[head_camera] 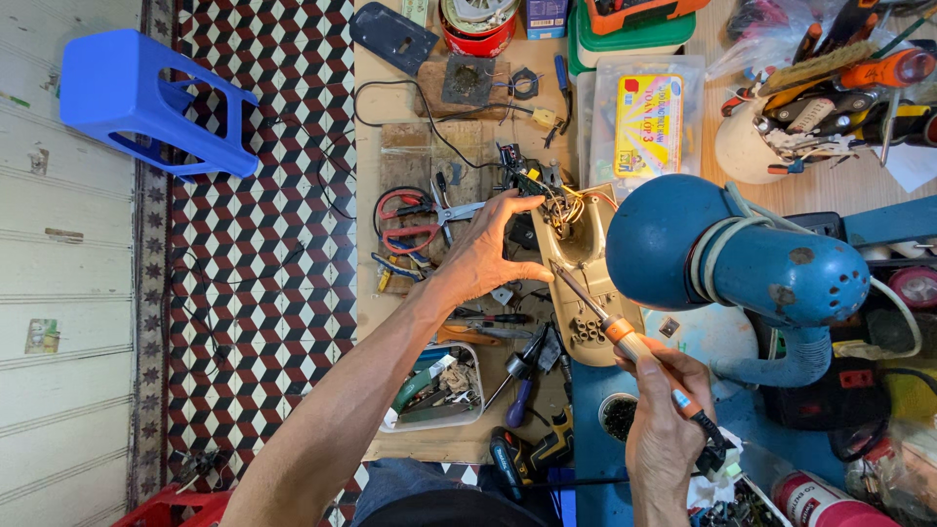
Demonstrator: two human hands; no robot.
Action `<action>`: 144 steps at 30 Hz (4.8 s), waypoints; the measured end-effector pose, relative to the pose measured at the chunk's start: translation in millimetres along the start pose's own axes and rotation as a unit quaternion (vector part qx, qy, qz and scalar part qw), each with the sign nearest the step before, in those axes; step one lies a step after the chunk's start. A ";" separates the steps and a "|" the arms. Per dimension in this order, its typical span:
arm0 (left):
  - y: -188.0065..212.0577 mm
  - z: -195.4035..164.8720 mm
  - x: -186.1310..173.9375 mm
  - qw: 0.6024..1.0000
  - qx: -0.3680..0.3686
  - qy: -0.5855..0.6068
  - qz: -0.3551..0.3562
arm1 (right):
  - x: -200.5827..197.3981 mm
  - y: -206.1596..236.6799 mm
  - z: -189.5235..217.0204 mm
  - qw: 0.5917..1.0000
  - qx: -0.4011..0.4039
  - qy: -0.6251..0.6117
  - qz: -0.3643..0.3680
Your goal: The person uses a soldering iron to heat and join wires inside a beige plastic housing. They hold the housing steady with one hand while applying the soldering iron with the other, working on multiple connection points within the device.
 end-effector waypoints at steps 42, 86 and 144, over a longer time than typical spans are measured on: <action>0.8 1.6 1.0 1.000 0.008 0.003 -0.001 | 6.2 9.7 -27.1 0.995 0.042 -0.090 -0.006; 3.4 -4.1 -3.0 0.999 0.041 -0.014 -0.013 | 25.0 40.6 14.1 0.995 0.039 0.012 -0.096; 1.9 -6.8 8.8 0.999 0.036 -0.027 -0.018 | -16.9 -14.2 -17.9 0.997 0.020 -0.053 0.049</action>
Point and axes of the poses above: each hand's wrist, its own y-axis away from the middle knuckle, its own x-axis out of the palm, z = x × y, the point moved 8 cm from there along -y, towards the middle knuckle, and after that the axes turned 13 degrees about y, right-handed, at the moved point
